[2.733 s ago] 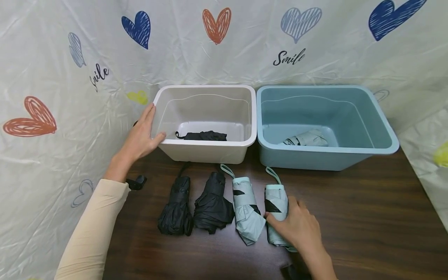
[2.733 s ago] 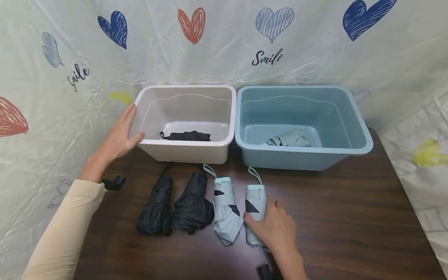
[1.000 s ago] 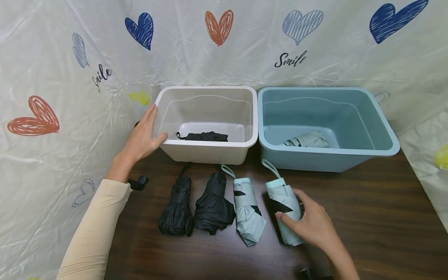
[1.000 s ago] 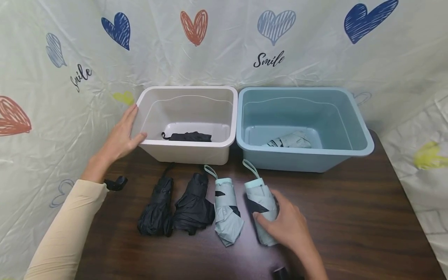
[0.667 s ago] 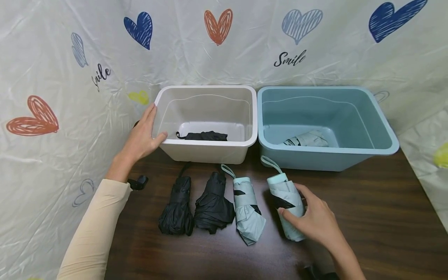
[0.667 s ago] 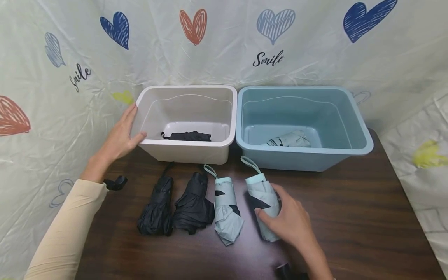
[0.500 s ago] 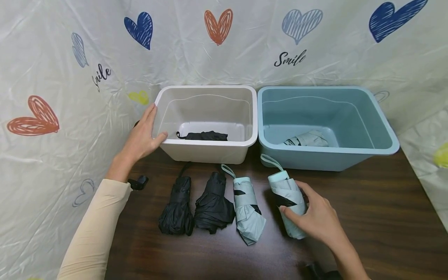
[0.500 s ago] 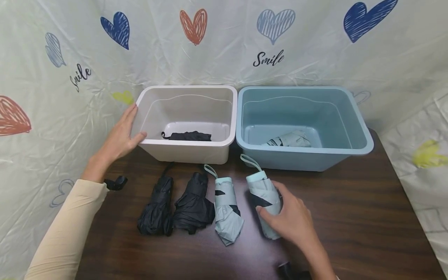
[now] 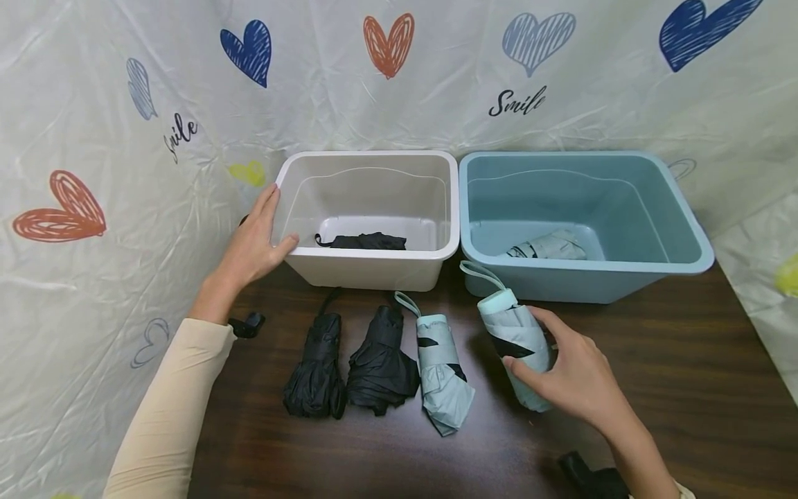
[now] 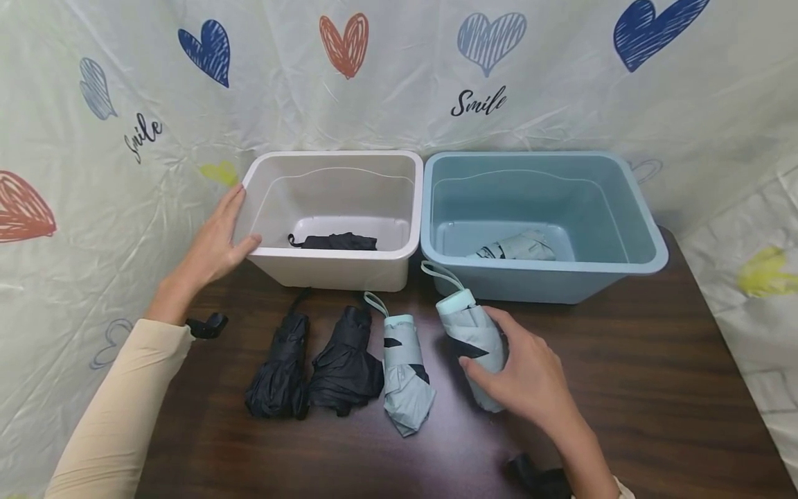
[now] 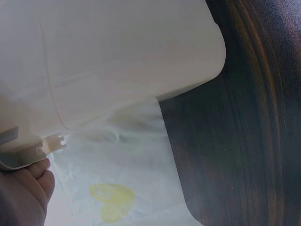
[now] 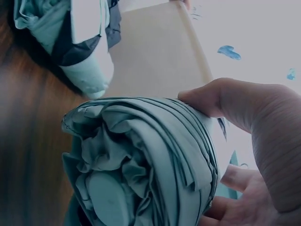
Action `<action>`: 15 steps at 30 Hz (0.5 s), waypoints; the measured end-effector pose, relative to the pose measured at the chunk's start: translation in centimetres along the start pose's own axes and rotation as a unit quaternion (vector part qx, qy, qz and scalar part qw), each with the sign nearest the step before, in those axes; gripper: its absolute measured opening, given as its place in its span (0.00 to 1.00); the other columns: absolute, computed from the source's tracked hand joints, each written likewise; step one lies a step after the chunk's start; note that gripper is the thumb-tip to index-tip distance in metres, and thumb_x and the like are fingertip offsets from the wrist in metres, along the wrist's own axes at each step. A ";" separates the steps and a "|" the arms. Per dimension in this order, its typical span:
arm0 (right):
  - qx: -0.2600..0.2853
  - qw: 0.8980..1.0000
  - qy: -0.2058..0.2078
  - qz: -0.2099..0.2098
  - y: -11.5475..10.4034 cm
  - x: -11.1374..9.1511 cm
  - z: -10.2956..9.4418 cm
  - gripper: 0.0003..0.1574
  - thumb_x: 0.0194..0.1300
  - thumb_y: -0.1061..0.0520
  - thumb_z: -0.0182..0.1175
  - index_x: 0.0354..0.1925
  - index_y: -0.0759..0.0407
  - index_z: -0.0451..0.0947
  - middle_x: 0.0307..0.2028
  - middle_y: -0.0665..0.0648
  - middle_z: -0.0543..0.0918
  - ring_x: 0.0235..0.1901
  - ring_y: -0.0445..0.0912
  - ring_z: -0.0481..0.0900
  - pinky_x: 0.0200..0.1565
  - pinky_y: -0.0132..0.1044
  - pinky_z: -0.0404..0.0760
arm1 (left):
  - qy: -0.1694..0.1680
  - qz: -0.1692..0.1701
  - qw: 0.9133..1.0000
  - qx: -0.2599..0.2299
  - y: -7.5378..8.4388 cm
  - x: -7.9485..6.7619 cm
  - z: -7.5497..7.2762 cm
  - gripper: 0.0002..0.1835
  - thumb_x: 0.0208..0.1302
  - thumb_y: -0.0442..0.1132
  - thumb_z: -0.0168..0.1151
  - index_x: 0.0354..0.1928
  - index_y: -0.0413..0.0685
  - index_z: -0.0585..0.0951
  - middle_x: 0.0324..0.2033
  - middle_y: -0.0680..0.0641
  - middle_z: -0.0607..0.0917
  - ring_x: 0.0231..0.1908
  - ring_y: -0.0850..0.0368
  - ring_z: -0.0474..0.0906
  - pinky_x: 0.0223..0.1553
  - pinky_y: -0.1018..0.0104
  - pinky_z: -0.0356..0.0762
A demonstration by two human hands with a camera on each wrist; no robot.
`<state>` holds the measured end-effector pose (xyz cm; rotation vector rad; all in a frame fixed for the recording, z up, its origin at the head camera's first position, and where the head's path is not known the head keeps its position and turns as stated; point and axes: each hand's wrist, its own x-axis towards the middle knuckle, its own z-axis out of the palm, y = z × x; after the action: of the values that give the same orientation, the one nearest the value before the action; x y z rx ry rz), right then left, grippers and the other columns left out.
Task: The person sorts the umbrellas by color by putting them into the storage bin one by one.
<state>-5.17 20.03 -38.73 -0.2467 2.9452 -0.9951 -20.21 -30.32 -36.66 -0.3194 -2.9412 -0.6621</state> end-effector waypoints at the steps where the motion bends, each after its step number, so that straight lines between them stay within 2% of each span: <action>1: 0.001 1.000 0.003 -0.004 0.0 0.1 -0.2 0.49 0.56 0.43 0.79 0.71 0.52 0.72 0.46 0.60 0.89 0.37 0.49 0.84 0.31 0.39 0.75 | -0.001 -0.001 1.000 0.000 0.0 0.0 0.0 0.51 0.68 0.53 0.56 0.85 0.37 0.47 0.86 0.40 0.48 0.82 0.33 0.54 0.78 0.32 0.59; 15: -0.013 0.997 0.030 -0.065 -1.0 1.9 -3.1 0.51 0.52 0.45 0.82 0.71 0.53 0.74 0.47 0.60 0.90 0.38 0.50 0.85 0.31 0.35 0.75 | 0.002 0.000 1.000 0.000 -0.1 0.0 0.1 0.51 0.68 0.53 0.56 0.85 0.37 0.47 0.86 0.40 0.48 0.82 0.33 0.55 0.78 0.32 0.58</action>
<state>-7.12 20.81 -35.59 -0.4227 3.0310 -0.9963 -20.25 -30.35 -36.76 -0.3181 -2.9380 -0.6608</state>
